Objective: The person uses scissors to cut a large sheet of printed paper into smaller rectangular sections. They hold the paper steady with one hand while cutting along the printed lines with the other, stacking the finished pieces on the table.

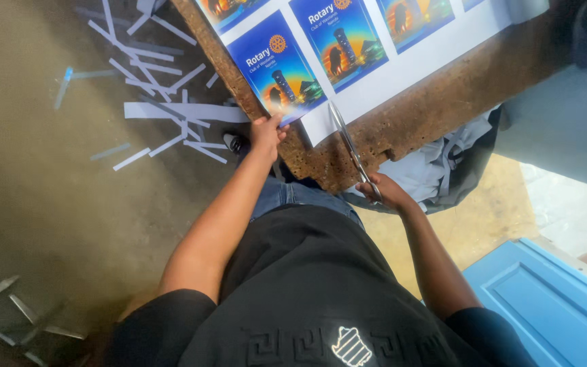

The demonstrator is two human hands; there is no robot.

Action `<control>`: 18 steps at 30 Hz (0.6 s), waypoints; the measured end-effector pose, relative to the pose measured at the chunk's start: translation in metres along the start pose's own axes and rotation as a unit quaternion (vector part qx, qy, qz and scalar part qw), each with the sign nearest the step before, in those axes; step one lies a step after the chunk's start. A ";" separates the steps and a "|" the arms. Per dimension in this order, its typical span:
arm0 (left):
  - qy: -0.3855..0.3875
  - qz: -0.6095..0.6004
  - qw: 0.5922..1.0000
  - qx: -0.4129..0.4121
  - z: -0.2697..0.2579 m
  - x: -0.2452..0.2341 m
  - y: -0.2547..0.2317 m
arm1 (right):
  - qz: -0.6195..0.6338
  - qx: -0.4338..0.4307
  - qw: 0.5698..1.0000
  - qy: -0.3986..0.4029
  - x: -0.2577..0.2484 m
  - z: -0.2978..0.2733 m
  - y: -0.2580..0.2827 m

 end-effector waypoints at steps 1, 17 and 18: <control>-0.004 -0.005 1.000 -0.002 0.006 0.001 0.008 | -0.005 0.002 1.000 0.005 -0.002 0.005 -0.001; 0.086 0.085 0.992 0.028 -0.014 -0.012 -0.003 | 0.027 -0.030 0.999 0.015 -0.018 0.057 -0.003; 0.090 0.085 0.992 0.028 -0.015 -0.013 -0.003 | 0.037 -0.040 0.998 0.017 -0.018 0.059 -0.006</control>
Point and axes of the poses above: each hand's wrist, its own z-axis towards the middle knuckle, its own x-axis out of the palm, y = z × x, the point moved 3 cm from there along z, towards the middle knuckle, and after that the axes turned 2 degrees about -y, right-handed, at the moved point
